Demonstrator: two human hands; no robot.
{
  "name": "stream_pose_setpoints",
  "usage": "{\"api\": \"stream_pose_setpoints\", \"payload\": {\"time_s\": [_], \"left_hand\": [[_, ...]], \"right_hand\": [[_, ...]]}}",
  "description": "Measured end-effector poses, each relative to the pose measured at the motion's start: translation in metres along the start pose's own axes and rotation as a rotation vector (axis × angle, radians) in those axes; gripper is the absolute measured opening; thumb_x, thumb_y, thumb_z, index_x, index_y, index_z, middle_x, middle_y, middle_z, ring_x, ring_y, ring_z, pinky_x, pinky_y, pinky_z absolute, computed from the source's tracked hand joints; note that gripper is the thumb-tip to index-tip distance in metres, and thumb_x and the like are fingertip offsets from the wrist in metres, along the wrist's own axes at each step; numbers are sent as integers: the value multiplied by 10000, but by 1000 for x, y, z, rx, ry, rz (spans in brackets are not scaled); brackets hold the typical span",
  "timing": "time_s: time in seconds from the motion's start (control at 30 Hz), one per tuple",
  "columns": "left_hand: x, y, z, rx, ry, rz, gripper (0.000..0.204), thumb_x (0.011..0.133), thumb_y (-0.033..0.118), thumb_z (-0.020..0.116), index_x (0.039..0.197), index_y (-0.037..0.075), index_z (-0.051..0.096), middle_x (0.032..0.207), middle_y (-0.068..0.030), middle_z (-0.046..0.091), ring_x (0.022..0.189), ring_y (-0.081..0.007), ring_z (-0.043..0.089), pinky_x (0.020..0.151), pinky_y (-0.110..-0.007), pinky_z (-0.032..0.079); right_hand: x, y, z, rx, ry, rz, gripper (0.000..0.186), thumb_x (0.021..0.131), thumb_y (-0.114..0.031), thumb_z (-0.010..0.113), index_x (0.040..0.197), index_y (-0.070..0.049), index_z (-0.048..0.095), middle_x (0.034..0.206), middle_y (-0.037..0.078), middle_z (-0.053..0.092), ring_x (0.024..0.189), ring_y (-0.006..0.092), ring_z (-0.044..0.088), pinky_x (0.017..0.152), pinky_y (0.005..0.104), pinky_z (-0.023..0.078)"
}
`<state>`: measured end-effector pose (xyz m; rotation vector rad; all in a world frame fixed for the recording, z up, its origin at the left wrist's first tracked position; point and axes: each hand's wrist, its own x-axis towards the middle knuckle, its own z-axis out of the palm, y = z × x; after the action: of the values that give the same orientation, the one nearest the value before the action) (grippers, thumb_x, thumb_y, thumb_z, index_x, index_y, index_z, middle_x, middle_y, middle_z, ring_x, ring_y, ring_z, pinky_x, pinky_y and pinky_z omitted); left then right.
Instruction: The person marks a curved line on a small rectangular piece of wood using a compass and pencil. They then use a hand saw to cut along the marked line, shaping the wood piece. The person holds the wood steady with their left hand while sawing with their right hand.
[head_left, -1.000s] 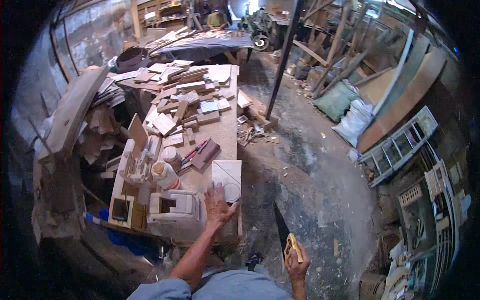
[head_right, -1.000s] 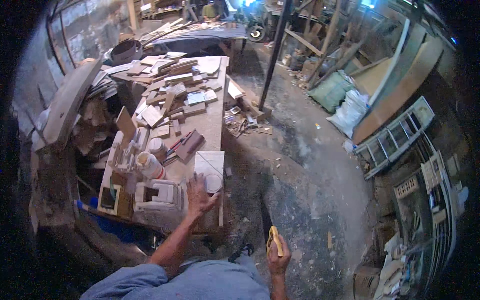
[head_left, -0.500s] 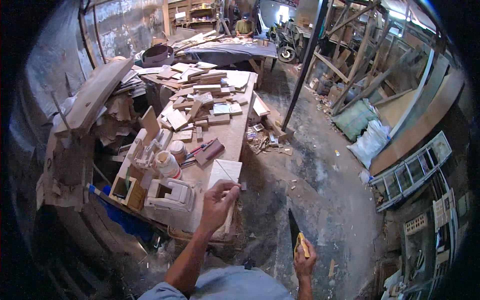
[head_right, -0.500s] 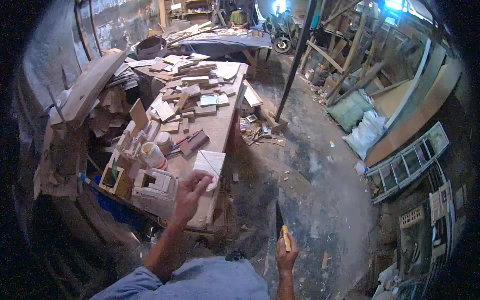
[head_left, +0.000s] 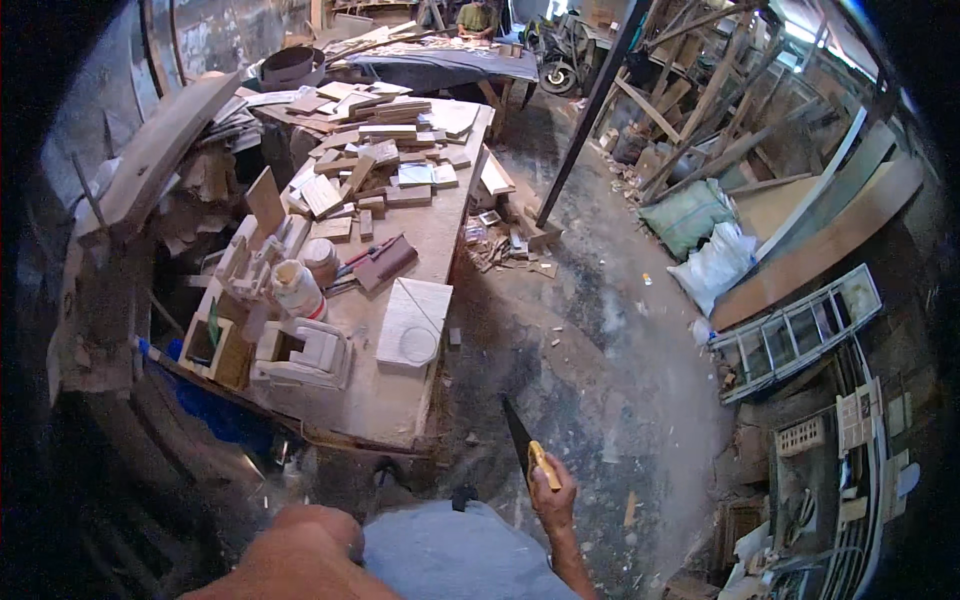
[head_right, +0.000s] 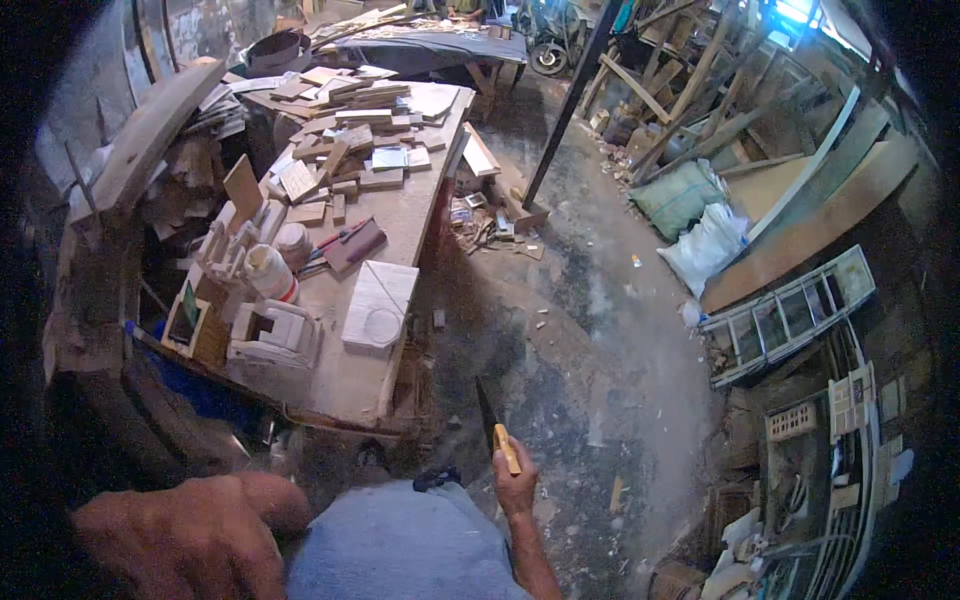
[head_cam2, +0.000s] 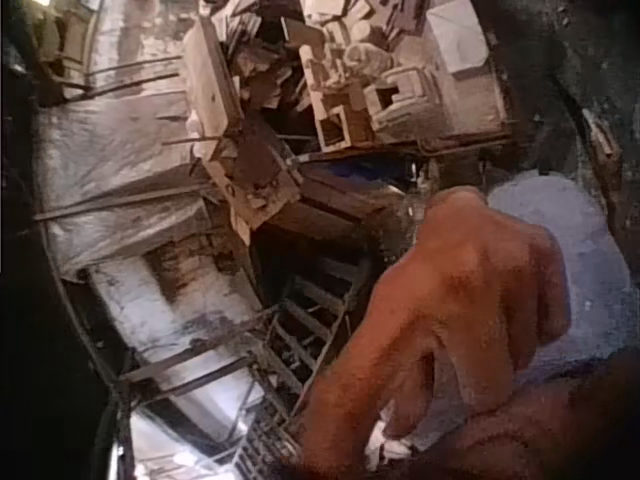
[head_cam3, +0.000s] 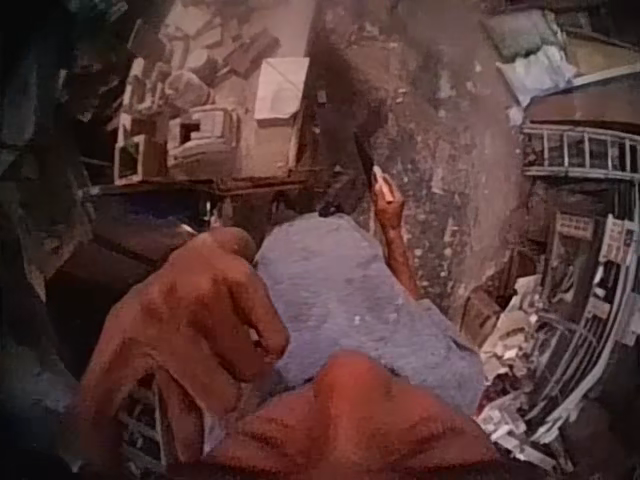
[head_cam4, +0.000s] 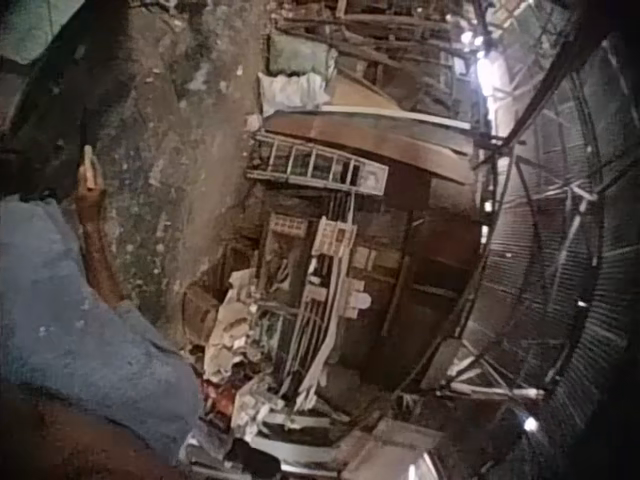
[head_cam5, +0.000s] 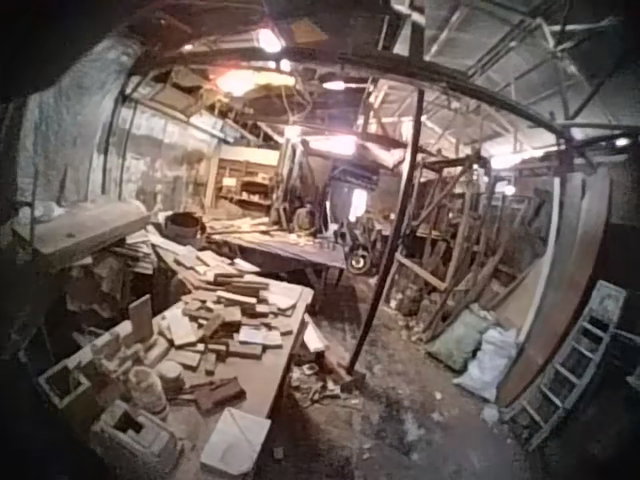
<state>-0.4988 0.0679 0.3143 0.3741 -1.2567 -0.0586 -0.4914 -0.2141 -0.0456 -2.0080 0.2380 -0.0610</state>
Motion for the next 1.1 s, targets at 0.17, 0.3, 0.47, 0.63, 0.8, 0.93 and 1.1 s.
{"api": "stream_pose_setpoints", "payload": {"time_s": [0.17,0.3,0.47,0.63,0.8,0.93,1.1], "left_hand": [[-31,29,-30,96,-113,81,373,914,363,698,1044,52,539,659,-91,594,511,-239,521,515,-474,441],[-78,1,-118,666,811,-407,222,952,208,657,1074,32,597,813,-63,617,668,-193,571,610,-346,471],[-227,-52,-238,2075,579,-1236,578,786,467,775,1187,81,621,1192,-203,565,1125,-351,538,941,-491,450],[-262,-78,-243,2184,539,-1407,740,754,566,753,1278,82,557,1296,-249,447,1209,-430,452,967,-565,420],[-258,-94,-236,2199,541,-1322,690,755,540,758,1232,73,586,1251,-225,477,1149,-427,501,905,-524,488],[-262,-78,-277,2142,359,-1492,592,796,377,736,1291,99,570,1323,-199,473,1202,-422,489,858,-471,537],[-250,-60,-332,2395,-333,-1362,687,861,243,651,1493,233,380,1563,-132,325,1403,-380,351,967,-549,458]], "right_hand": [[2,3,10,51,0,37,433,932,-202,656,1270,61,594,1184,196,672,1115,266,640,955,346,491],[5,5,10,25,71,20,419,928,-189,659,1257,63,598,1158,194,681,1073,256,656,922,352,508],[6,-21,25,67,59,-17,411,920,-182,665,1243,63,599,1153,193,682,1064,265,659,914,360,511],[0,-22,30,78,95,-24,414,922,-226,650,1216,63,622,1132,176,678,1057,254,646,920,360,497],[-2,-18,32,23,117,-32,403,916,-213,649,1207,65,625,1128,187,677,1054,263,649,915,357,498],[-2,-19,31,77,92,0,412,921,-221,658,1233,44,615,1153,187,679,1085,274,649,941,361,496],[2,-10,29,64,109,-41,420,924,-225,661,1246,39,605,1161,185,678,1091,267,648,947,356,494]]}}
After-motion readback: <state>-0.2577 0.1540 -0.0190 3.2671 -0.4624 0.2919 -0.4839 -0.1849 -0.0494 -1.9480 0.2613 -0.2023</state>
